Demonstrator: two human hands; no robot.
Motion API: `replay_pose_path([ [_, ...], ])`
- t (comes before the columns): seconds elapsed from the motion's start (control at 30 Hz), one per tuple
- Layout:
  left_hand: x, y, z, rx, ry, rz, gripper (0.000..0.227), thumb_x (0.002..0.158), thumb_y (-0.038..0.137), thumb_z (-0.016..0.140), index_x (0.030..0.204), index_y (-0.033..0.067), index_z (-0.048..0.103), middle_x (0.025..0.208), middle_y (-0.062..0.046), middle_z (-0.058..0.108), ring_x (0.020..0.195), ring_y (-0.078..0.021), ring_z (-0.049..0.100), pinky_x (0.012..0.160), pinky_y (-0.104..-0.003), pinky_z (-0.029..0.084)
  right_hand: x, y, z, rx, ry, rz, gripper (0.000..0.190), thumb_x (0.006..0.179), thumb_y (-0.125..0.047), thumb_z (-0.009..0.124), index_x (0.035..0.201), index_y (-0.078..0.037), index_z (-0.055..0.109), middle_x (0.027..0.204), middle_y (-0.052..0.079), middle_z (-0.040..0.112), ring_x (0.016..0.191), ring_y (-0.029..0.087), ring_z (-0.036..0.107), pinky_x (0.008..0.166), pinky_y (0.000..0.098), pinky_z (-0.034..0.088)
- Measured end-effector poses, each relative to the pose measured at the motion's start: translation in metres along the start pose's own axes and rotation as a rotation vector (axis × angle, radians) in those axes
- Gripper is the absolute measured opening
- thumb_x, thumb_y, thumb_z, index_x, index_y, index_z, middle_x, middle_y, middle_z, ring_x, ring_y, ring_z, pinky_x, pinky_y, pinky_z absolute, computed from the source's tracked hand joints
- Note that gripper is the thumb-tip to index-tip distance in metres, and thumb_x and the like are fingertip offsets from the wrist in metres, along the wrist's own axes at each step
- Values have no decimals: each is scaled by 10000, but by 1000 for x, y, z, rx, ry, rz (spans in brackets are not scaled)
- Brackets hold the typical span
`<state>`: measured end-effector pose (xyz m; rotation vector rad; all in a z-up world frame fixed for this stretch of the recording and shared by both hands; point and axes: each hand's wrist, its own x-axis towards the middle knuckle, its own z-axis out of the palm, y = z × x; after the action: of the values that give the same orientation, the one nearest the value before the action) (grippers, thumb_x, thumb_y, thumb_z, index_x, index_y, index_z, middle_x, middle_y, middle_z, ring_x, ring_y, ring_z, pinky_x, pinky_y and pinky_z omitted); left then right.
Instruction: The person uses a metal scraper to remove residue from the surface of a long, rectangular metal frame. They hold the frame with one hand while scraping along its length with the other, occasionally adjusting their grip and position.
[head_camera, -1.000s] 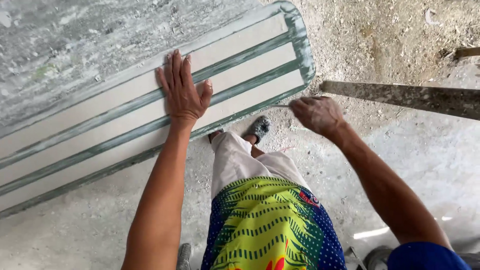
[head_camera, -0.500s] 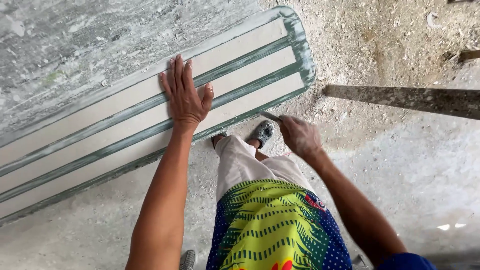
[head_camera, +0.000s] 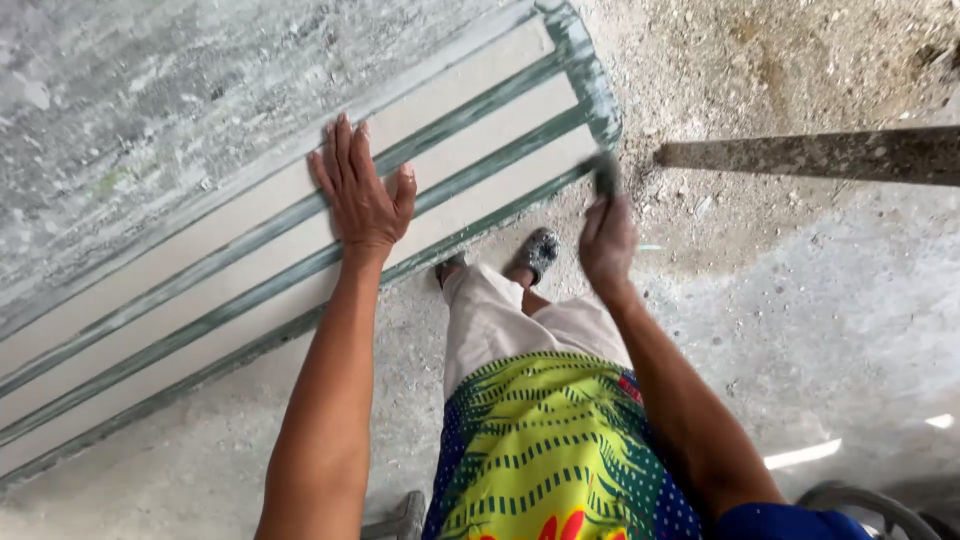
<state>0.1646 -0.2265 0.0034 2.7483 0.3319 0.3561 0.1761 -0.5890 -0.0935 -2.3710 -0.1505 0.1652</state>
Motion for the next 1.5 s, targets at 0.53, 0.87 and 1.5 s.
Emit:
replay_pose_path([
  [0.53, 10, 6, 0, -24, -7, 22, 701, 1072, 498, 467, 1539, -22, 413, 1641, -268, 362, 1560, -438, 291, 1254, -653, 127, 111, 33, -145, 54, 352, -157, 192, 1208, -181, 401, 1175, -97, 570, 810, 106, 664, 588, 106, 536, 416, 271, 383],
  [0.87, 0, 11, -5, 138, -21, -37, 674, 1071, 482, 403, 1532, -10, 420, 1654, -272, 322, 1579, -436, 235, 1225, -697, 47, -29, -65, -57, 152, 89, -65, 214, 1145, -204, 487, 1000, -72, 572, 749, 81, 606, 599, 141, 529, 528, 367, 433],
  [1.5, -23, 144, 45, -299, -11, 256, 459, 1034, 419, 550, 1280, 36, 613, 1453, -248, 522, 1436, -409, 472, 1219, -555, 337, -16, 9, -61, 834, 19, 734, 362, 1164, -430, 364, 1063, -150, 570, 749, -4, 484, 546, 117, 392, 394, 275, 357],
])
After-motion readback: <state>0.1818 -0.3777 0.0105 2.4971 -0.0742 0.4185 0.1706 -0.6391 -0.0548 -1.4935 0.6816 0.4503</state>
